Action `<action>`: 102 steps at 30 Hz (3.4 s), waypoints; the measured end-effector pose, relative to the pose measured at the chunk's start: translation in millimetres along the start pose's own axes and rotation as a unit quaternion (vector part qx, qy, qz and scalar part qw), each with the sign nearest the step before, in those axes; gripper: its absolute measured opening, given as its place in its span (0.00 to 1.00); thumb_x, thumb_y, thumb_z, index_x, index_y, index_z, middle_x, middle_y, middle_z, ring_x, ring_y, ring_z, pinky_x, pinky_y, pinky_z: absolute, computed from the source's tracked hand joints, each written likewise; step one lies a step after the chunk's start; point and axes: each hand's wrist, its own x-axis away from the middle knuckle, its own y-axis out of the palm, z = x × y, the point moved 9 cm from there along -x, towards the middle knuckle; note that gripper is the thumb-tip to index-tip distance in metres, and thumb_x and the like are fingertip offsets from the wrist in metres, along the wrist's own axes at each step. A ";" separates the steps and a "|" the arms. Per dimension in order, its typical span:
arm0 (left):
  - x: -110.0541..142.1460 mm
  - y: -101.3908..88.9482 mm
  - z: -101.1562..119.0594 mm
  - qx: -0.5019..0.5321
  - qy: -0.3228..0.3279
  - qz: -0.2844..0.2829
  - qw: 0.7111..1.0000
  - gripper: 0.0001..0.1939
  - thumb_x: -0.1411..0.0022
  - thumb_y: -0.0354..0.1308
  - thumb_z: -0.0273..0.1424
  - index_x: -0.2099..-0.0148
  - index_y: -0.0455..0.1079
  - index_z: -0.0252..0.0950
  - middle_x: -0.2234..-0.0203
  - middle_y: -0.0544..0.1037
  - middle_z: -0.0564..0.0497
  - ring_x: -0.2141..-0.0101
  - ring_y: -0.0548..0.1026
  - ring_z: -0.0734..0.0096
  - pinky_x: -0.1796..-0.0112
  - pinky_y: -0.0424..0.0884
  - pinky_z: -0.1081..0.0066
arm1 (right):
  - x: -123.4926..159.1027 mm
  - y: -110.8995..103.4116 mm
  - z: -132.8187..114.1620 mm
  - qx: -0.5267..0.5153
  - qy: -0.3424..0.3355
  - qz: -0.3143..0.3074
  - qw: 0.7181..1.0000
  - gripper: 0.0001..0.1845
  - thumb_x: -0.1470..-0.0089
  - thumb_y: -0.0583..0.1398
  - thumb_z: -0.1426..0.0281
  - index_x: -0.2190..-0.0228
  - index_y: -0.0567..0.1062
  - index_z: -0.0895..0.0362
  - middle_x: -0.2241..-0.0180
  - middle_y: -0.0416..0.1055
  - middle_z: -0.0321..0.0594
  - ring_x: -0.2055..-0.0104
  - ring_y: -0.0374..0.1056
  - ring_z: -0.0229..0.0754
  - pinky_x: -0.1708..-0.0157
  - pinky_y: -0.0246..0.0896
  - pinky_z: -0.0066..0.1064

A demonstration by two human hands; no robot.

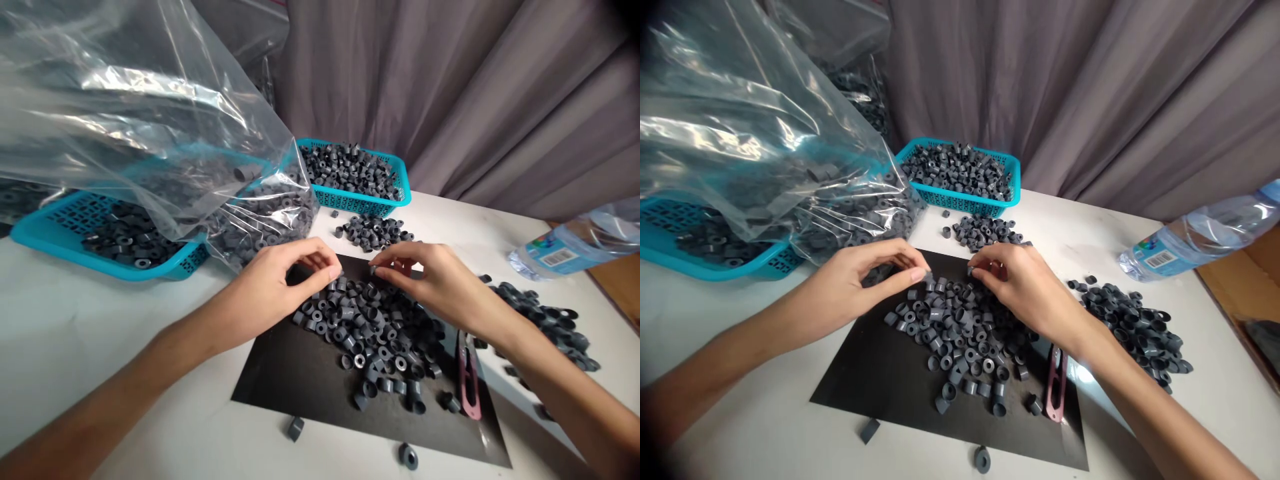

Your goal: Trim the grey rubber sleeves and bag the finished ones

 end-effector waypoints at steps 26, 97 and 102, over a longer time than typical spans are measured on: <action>22.3 25.8 -6.8 -0.112 -0.036 -0.270 0.956 0.13 0.34 0.59 0.43 0.66 0.74 0.41 0.75 0.70 0.57 0.73 0.68 0.74 0.71 0.63 0.73 | 129.6 21.9 -63.6 0.015 -0.172 -0.066 0.983 0.15 0.34 0.58 0.55 0.56 0.75 0.53 0.62 0.75 0.41 0.60 0.73 0.44 0.59 0.69 0.32; 21.7 47.0 16.4 0.122 -0.061 -0.148 0.980 0.06 0.37 0.66 0.34 0.58 0.75 0.40 0.61 0.85 0.52 0.61 0.84 0.70 0.54 0.80 0.73 | 160.6 -31.5 46.8 0.185 0.173 0.010 0.967 0.16 0.35 0.51 0.63 0.48 0.65 0.55 0.78 0.72 0.33 0.82 0.68 0.42 0.81 0.47 0.31; 27.1 63.4 16.9 0.181 -0.058 -0.136 0.972 0.05 0.36 0.67 0.33 0.58 0.77 0.40 0.57 0.84 0.53 0.56 0.83 0.70 0.50 0.79 0.74 | 158.8 -49.2 37.9 0.109 0.176 0.084 0.975 0.16 0.31 0.49 0.59 0.48 0.68 0.52 0.76 0.71 0.34 0.80 0.68 0.40 0.80 0.55 0.29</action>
